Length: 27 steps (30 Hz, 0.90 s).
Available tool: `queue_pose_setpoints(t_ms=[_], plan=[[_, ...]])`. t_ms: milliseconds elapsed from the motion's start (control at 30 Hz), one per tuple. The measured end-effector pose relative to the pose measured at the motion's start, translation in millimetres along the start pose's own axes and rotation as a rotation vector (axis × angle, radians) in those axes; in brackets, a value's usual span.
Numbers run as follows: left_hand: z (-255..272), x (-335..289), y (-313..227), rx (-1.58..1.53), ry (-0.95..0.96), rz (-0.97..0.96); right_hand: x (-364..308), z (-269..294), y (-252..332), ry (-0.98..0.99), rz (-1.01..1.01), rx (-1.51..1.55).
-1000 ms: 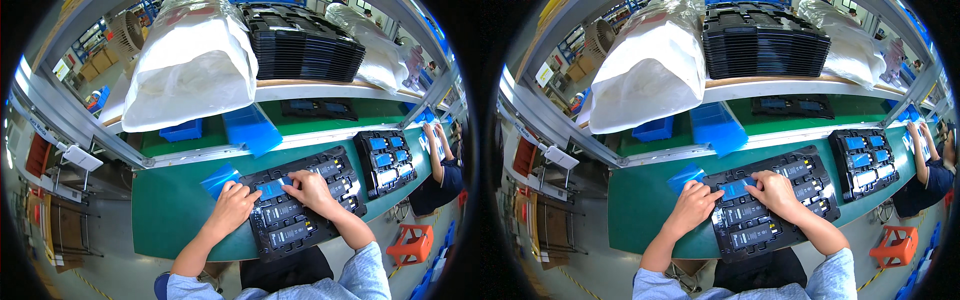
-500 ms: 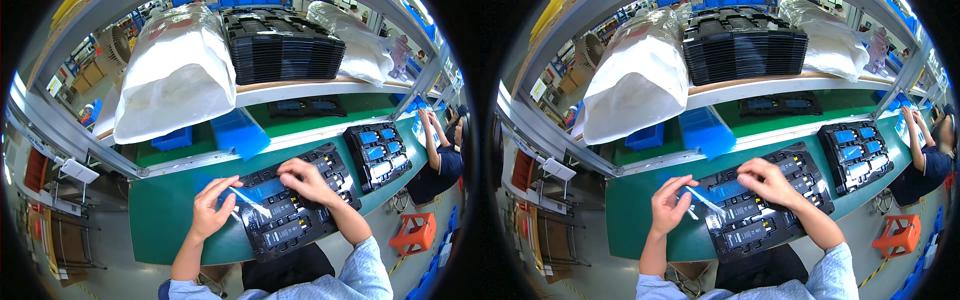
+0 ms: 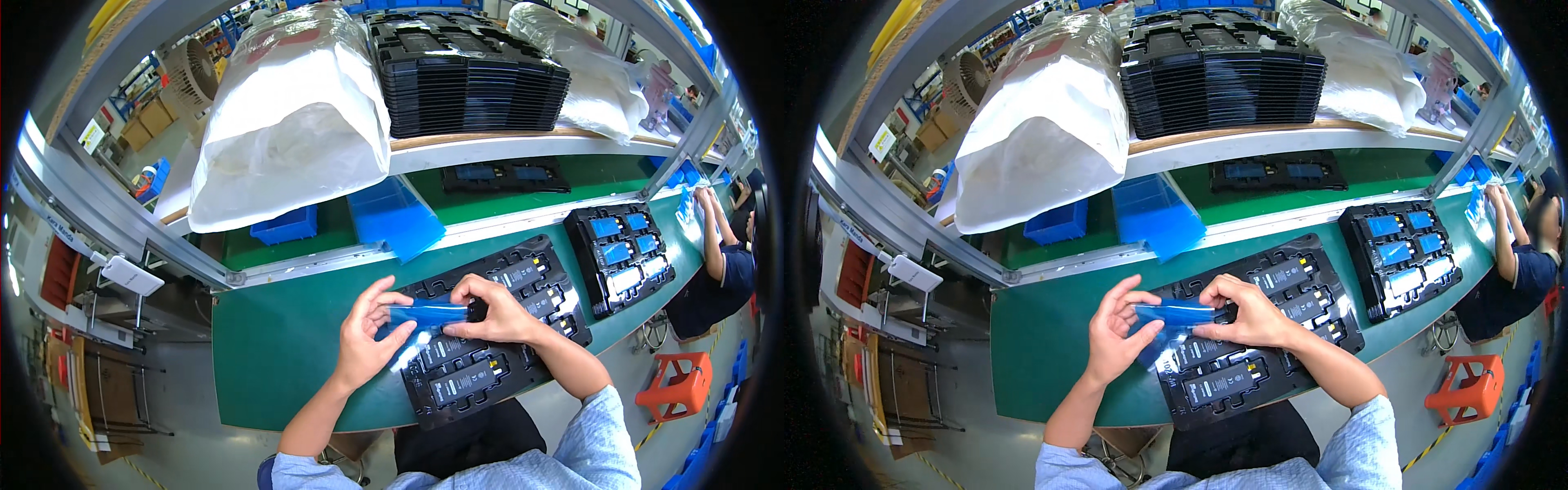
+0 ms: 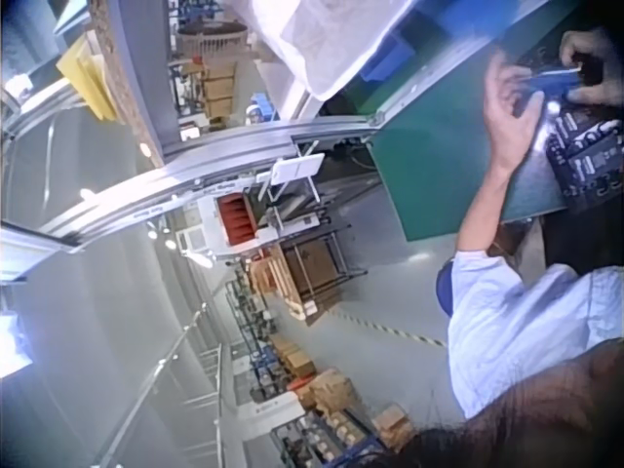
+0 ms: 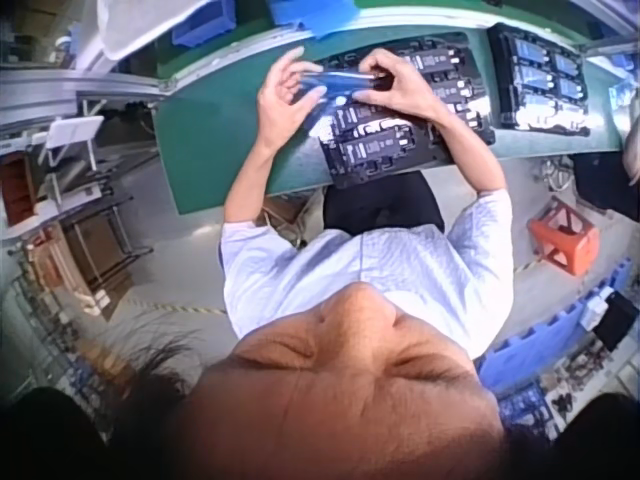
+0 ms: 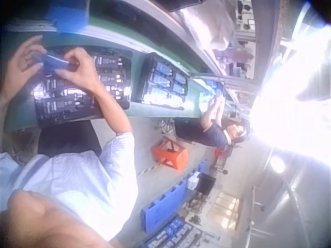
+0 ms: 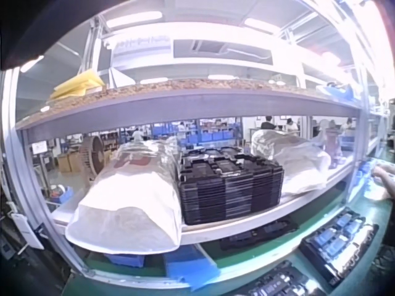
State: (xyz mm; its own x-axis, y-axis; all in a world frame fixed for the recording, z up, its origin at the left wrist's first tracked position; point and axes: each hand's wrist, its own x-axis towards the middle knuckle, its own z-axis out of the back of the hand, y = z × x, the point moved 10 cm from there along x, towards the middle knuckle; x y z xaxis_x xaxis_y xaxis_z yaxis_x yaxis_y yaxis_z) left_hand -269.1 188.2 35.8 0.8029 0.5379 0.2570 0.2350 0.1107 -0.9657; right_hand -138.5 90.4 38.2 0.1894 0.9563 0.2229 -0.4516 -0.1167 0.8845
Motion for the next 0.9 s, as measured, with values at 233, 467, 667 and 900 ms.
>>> queue_pose_setpoints(t_ms=[233,467,667,900], plan=[[-4,-3,26,-0.159,0.042,0.222,-3,-6,-1,0.04,0.041,0.025],[7,-6,37,0.001,-0.031,0.297,-3,1,-2,-0.031,-0.033,0.092],[12,-6,22,0.187,-0.077,0.264,-4,1,-13,-0.038,-0.138,0.324],[35,4,-40,0.832,0.02,-0.127,-28,67,-29,-0.438,-0.247,0.528]])
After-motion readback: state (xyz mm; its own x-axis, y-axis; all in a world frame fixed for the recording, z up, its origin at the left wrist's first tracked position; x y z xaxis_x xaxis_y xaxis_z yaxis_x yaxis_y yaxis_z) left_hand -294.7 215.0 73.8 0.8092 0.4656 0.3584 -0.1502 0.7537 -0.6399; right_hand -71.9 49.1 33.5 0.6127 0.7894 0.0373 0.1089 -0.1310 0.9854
